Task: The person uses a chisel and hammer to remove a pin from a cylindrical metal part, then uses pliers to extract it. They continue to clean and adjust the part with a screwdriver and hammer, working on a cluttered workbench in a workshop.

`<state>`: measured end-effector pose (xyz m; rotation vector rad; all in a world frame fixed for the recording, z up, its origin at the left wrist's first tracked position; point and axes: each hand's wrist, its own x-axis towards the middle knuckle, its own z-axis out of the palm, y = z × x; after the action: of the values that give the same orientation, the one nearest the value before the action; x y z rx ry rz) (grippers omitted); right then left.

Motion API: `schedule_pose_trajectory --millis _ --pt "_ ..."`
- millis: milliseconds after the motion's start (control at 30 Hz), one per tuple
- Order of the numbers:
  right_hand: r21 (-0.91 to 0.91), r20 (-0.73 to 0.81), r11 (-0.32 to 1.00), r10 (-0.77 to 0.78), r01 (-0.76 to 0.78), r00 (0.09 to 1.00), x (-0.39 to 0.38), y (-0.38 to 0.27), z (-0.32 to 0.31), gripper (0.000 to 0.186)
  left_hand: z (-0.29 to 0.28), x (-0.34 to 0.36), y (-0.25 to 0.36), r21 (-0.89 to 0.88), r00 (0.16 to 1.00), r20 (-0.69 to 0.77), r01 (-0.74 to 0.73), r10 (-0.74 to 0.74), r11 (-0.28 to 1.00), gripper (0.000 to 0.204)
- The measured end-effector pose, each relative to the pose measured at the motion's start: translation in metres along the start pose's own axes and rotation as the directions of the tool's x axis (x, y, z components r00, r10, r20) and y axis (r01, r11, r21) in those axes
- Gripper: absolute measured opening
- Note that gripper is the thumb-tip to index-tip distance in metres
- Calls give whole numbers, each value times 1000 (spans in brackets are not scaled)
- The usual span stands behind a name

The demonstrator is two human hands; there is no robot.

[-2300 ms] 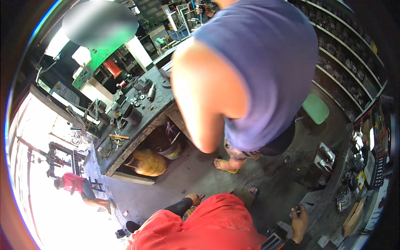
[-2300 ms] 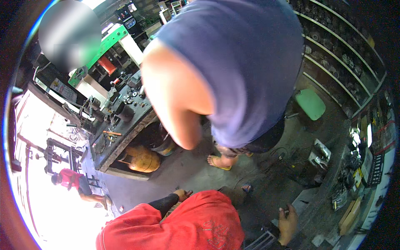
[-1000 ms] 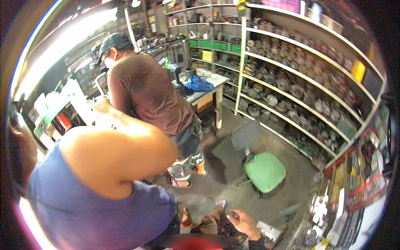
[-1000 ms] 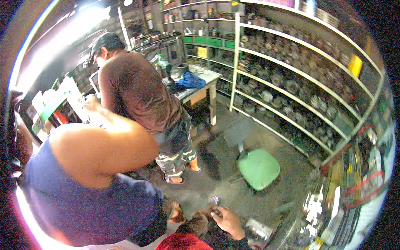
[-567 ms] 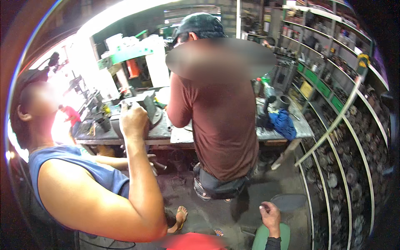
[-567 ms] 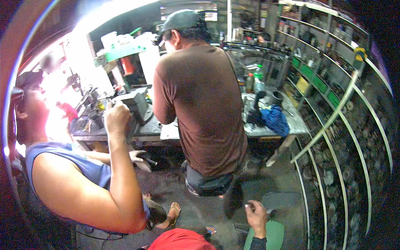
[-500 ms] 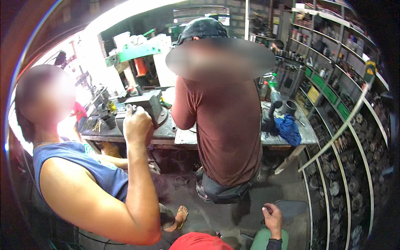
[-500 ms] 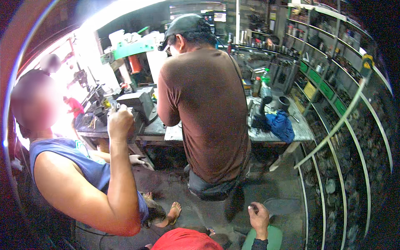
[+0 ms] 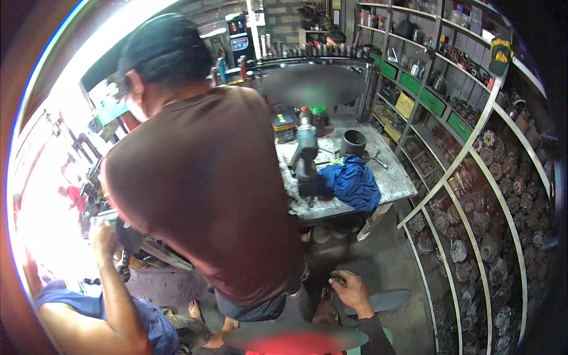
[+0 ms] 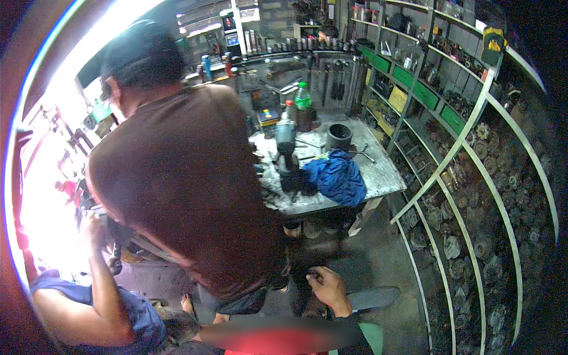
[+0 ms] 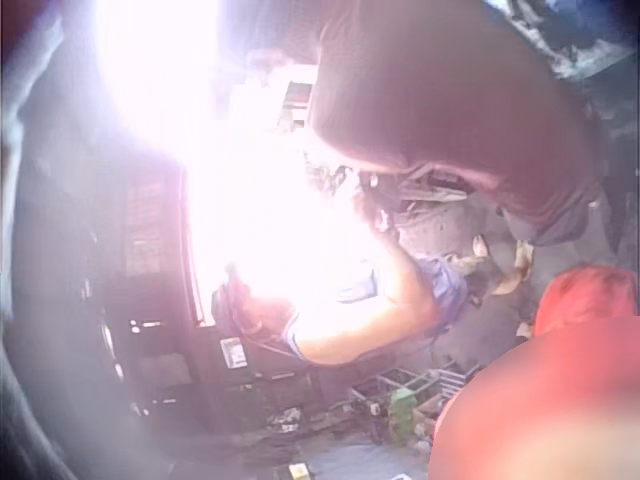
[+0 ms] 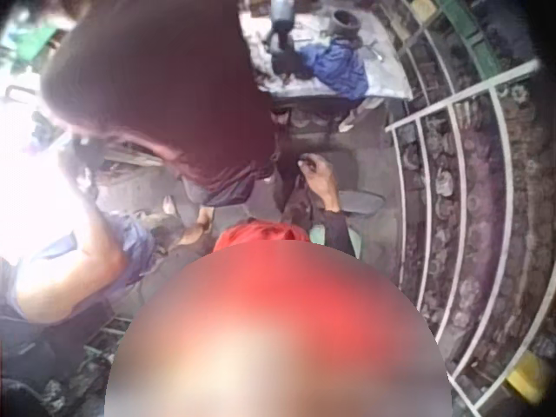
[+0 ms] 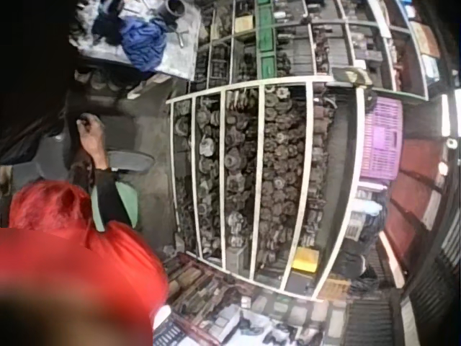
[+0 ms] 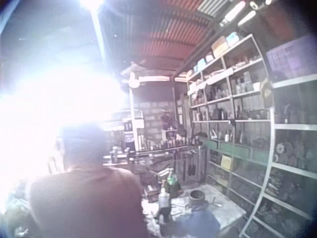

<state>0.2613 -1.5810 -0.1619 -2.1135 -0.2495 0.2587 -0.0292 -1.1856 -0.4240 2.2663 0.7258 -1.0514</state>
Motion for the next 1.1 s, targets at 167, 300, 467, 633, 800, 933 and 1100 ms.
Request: schedule_pose_trajectory --millis 167,300,467,633,800,933,1100 --pt "31 129 997 60 -64 990 67 41 -48 32 10 -23 57 -157 992 21 123 -121 980 53" --pt "43 211 999 9 -19 977 120 67 -76 32 28 -55 94 -323 979 57 205 -197 924 49" --pt "50 259 997 -73 62 963 186 73 -89 30 67 -110 91 -517 954 142 298 -263 802 44" --pt "122 184 966 -246 227 951 248 49 -106 28 55 -181 71 -751 942 334 249 26 611 41" --pt "159 197 973 -197 167 960 286 7 -121 25 -51 -260 188 -929 959 178 237 -219 284 27" --pt "173 181 964 -233 202 955 292 -38 -134 24 -169 -300 311 -951 1000 28 24 10 308 23" --pt "384 -141 841 -355 382 924 282 -102 -173 16 -271 -362 370 -680 986 -138 -160 89 715 28"
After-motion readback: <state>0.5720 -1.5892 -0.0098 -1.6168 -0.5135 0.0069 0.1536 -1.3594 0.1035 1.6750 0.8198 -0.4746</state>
